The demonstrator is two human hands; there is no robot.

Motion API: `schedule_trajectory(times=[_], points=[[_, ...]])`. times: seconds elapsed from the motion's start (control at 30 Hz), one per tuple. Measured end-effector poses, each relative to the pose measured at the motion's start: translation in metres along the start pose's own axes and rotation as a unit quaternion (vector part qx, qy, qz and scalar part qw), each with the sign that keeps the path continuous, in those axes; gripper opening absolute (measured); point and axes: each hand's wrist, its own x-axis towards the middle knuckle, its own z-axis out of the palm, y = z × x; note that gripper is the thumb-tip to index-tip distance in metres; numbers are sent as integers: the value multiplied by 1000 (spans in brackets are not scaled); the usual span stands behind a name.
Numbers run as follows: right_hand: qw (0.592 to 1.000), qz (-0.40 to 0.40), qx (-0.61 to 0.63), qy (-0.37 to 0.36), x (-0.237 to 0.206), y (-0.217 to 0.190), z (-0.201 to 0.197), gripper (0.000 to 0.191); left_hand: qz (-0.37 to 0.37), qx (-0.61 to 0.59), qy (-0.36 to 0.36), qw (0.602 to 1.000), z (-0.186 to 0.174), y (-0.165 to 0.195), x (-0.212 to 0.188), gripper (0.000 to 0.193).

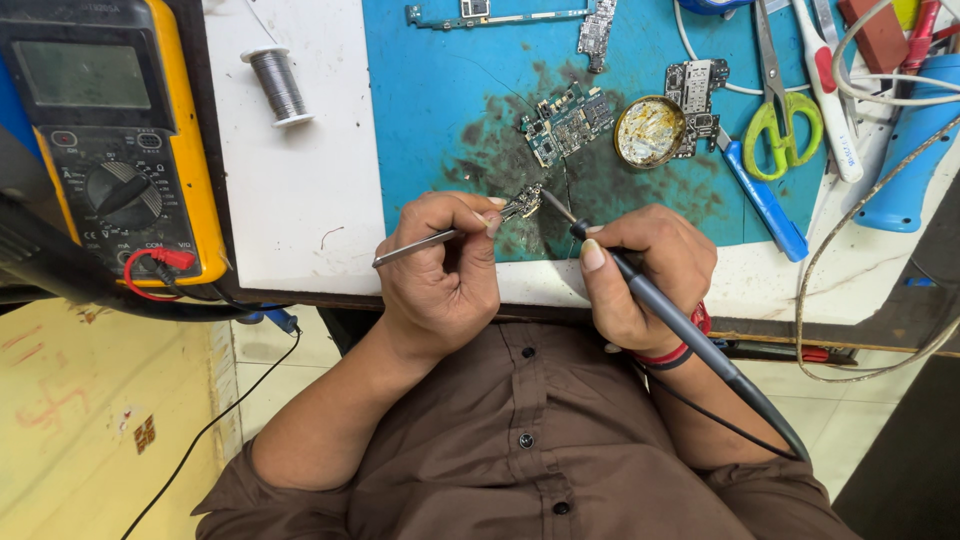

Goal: The person uses a soldering iron and tweezers to apply solder to a small circuit board. They repeatedly dip the iron into a flux container and reposition the board to work on different connection points.

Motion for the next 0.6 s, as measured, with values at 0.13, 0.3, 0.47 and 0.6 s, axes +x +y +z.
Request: schedule_trajectory(times=[0.13,0.3,0.47,0.6], points=[[1000,4,1,5,0,0,0,9,1,3,0,1000,0,0,0,19],[1000,0,-3,4,0,0,0,10,6,6,0,1000,0,0,0,19],[1000,-3,-5,1,0,-1,0,10,7,4,1,1000,0,0,0,19],[1000,3,-5,5,0,-1,1,9,5,9,2,1000,0,0,1,19]])
